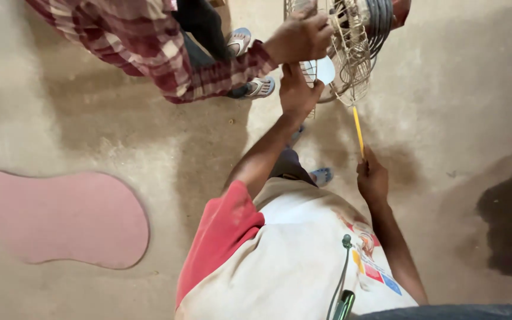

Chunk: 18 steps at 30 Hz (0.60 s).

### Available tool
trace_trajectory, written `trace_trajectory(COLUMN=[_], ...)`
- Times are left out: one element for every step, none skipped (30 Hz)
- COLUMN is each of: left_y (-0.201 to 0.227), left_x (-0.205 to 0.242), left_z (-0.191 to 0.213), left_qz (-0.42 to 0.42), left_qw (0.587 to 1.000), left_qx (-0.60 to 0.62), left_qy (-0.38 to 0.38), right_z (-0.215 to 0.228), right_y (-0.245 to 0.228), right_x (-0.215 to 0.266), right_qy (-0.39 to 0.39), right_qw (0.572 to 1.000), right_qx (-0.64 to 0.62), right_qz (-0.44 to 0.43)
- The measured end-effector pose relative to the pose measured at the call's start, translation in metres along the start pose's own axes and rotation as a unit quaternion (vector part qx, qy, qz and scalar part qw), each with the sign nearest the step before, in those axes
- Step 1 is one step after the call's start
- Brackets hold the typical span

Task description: The person uses a yellow-handled screwdriver to tighten screws on the wire cage of a standing fan. Another person assists by holding the fan steady. The person rotates around the fan to access different screws and continues tightening them.

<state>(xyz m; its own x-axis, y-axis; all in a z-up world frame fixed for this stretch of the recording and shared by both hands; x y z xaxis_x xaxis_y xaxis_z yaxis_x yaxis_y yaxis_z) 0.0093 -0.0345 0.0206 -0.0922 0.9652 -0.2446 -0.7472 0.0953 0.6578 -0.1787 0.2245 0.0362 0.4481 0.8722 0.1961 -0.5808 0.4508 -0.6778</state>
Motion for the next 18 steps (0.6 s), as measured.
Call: trace_trajectory(left_y=[0.005,0.010,0.013,0.012,0.013,0.015,0.016,0.016,0.012,0.008,0.005,0.004,0.007,0.011,0.017,0.021,0.024,0.027], left_x=[0.001,0.001,-0.004,-0.010,-0.009,-0.006,-0.007,-0.007,-0.010,-0.007,-0.008,-0.008,-0.011,-0.013,-0.017,-0.020,-0.018,-0.015], left_z=[0.007,0.012,0.017,0.015,0.016,0.016,0.013,0.008,0.003,0.006,0.007,0.007,0.010,0.011,0.013,0.015,0.018,0.020], left_qz=[0.006,0.027,0.047,0.052,0.030,0.007,0.014,0.016,0.018,0.026,0.014,0.002,-0.002,0.006,0.017,0.015,0.039,0.063], left_qw=[1.000,0.999,0.998,0.998,0.999,1.000,1.000,1.000,0.998,0.998,0.999,1.000,1.000,0.999,0.999,0.999,0.998,0.996], left_qx=[0.003,0.005,0.007,0.011,0.013,0.015,0.015,-0.010,-0.033,-0.032,-0.018,-0.004,0.000,-0.007,-0.013,-0.010,-0.015,-0.020], left_qy=[0.004,-0.024,-0.050,-0.045,-0.013,0.018,0.021,-0.012,-0.043,-0.037,-0.031,-0.025,-0.026,-0.034,-0.036,-0.033,-0.048,-0.062], right_z=[0.000,-0.001,-0.003,0.000,0.004,0.009,0.019,0.027,0.032,0.037,0.040,0.044,0.047,0.052,0.059,0.067,0.074,0.083], right_y=[0.004,0.008,0.009,0.007,0.008,0.011,0.012,0.014,0.014,0.013,0.012,0.013,0.018,0.025,0.033,0.041,0.051,0.063], right_x=[0.000,0.000,-0.005,-0.011,-0.010,-0.009,-0.006,-0.002,-0.003,-0.001,0.002,0.005,0.013,0.022,0.027,0.025,0.027,0.029], right_qy=[-0.002,-0.006,-0.010,-0.011,-0.025,-0.039,-0.045,-0.064,-0.082,-0.086,-0.086,-0.086,-0.081,-0.078,-0.077,-0.073,-0.063,-0.053], right_qw=[1.000,1.000,1.000,1.000,1.000,0.999,0.999,0.998,0.996,0.996,0.995,0.993,0.994,0.991,0.988,0.988,0.987,0.985], right_qx=[0.006,0.007,0.007,0.012,-0.001,-0.013,-0.008,-0.001,0.006,0.012,0.029,0.046,0.046,0.063,0.081,0.082,0.086,0.089], right_qz=[0.005,0.003,0.002,0.008,0.001,-0.006,-0.003,-0.020,-0.034,-0.027,-0.044,-0.060,-0.062,-0.088,-0.108,-0.105,-0.120,-0.136])
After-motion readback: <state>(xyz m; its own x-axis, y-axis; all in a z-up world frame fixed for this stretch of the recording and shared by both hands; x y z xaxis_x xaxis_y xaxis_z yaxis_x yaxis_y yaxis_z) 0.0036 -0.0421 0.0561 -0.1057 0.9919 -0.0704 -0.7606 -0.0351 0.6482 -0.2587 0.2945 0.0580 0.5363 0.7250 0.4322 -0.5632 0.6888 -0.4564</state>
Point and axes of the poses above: each hand's wrist, its own x-axis away from the middle knuckle, its own z-axis out of the back of the hand, y = z × x, the point moved 3 cm from there along -x, towards the middle knuckle, and after that the axes turned 8 degrees about y, right-handed, at the moved point
